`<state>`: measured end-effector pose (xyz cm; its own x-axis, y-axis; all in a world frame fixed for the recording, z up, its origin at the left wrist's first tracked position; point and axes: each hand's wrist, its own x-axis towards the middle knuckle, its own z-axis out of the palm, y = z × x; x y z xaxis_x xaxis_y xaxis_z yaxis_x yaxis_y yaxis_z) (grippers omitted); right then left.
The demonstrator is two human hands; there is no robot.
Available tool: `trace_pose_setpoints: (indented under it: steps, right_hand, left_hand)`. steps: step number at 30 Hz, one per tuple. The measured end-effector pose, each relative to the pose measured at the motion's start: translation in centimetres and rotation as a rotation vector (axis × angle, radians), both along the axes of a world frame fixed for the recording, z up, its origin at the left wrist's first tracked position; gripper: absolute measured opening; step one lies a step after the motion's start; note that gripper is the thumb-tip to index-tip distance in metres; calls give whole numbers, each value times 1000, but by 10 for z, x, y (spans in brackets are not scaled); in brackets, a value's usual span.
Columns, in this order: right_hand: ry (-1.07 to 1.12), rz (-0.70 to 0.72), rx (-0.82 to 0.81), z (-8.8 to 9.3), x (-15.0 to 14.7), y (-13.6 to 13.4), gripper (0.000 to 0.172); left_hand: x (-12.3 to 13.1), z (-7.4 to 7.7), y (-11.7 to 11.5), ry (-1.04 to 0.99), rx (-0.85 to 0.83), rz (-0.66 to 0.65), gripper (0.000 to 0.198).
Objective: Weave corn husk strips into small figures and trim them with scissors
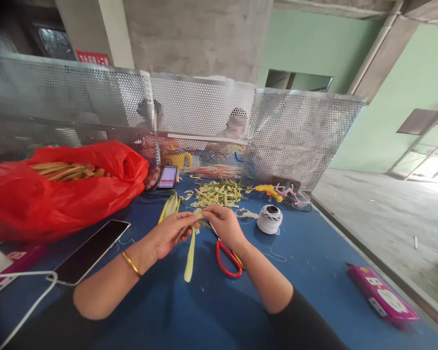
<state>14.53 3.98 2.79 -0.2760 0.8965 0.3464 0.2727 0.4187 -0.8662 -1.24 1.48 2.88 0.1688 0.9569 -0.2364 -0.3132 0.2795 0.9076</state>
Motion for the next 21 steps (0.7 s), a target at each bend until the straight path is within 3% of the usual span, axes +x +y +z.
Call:
trace_pose_setpoints:
  steps: [7, 12, 14, 17, 21]
  right_hand:
    - [-335, -259, 174, -20, -4, -11, 19]
    - [-426, -379, 604, -23, 7, -16, 20]
    - [-462, -314, 771, -17, 7, -23, 19]
    - [-632, -31, 932, -13, 1, -34, 20]
    - [-879, 49, 1062, -24, -11, -39, 27]
  left_hand:
    - [5, -24, -7, -36, -65, 4, 24]
    - [2, -32, -3, -38, -117, 65, 21]
    - [1, -32, -2, -69, -120, 92, 20]
    - [0, -33, -1, -166, -108, 92, 16]
    - [1, -32, -3, -241, -65, 9, 9]
